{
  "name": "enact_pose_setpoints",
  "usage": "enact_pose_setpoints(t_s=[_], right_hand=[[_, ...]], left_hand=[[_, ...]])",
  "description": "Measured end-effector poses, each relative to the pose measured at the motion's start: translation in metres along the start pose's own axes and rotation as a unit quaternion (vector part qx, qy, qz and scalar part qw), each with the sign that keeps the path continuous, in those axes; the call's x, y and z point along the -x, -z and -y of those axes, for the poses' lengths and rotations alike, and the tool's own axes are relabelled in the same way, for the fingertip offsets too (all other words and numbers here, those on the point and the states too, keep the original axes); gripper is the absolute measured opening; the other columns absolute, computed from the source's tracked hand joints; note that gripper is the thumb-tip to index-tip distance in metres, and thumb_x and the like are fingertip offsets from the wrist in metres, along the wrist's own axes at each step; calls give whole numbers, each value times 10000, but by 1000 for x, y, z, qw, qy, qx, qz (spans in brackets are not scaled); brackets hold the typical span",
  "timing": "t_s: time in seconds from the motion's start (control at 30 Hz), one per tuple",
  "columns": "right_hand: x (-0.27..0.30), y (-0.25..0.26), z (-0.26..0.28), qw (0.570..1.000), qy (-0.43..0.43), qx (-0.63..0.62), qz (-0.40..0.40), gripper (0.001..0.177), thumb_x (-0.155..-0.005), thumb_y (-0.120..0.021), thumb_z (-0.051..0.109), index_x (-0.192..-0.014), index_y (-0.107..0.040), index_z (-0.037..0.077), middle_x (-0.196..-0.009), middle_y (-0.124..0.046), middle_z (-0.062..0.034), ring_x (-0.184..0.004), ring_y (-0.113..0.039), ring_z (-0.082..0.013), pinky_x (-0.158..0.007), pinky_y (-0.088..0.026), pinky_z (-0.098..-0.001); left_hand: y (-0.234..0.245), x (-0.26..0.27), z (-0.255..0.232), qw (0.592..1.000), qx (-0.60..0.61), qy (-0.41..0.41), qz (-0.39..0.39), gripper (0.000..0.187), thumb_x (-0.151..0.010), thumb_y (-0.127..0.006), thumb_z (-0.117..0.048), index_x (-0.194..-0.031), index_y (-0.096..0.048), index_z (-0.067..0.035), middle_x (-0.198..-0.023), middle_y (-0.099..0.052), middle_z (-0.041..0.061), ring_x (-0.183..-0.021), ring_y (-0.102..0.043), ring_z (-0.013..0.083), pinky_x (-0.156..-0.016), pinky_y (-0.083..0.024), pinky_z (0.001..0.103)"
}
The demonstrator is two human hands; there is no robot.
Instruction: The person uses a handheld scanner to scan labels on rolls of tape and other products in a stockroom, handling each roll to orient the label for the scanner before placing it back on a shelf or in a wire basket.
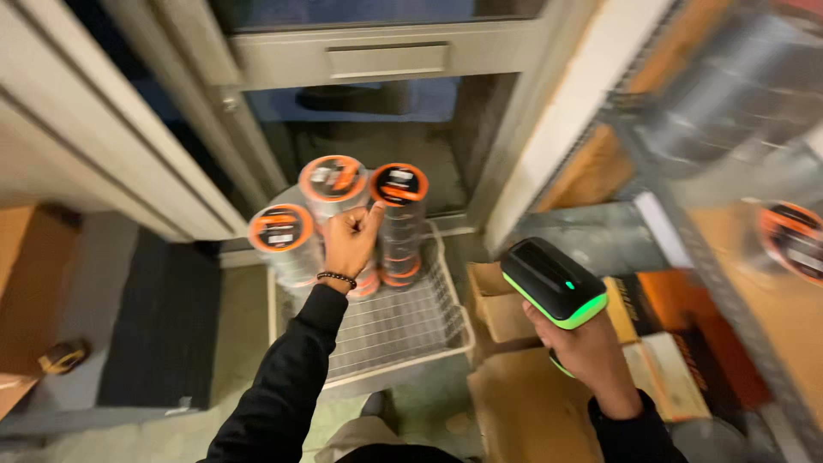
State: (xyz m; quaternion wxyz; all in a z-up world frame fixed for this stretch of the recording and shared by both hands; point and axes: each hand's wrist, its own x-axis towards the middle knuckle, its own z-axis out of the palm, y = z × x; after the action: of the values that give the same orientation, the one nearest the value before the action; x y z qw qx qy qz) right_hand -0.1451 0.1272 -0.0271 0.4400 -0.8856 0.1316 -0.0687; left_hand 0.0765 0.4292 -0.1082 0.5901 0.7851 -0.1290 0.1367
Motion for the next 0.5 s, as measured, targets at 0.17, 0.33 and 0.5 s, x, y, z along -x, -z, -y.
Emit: enact_pose_setpoints(t_s=[0.17,0.33,0.5], right_hand=[[-21,-80,52,993,-86,-46,60,147,-880,-800,234,-967,-839,122,-625,-669,-37,-583,-573,-144,-605,-498,-349],[-36,-138,94,982,-94,143,75,312,-829,-767,502,-820,-740,191,-751,-771,-19,-787,-741,-245,-702,-513,-405],[-38,-177,112,995,30,-35,91,446,-815,-820,167,-461,-567,68,-392,-525,-93,-374,-570,-214,-529,-541,-351]], left_hand=[[84,-11,88,989,-116,51,-78,627,-1017,-707,-428,-667,-254,-172,-629,-247,-34,-643,-255,120,-619,-260,360],[134,-18,186,958,-185,186,-117,560,-727,-873,-533,-1093,-620,-192,-1157,-608,67,-1172,-574,292,-997,-458,452],[152,-27,245,919,-171,355,1,1233,-547,-1021,-633,-1511,-404,-174,-1548,-413,231,-1504,-442,403,-1277,-383,491]])
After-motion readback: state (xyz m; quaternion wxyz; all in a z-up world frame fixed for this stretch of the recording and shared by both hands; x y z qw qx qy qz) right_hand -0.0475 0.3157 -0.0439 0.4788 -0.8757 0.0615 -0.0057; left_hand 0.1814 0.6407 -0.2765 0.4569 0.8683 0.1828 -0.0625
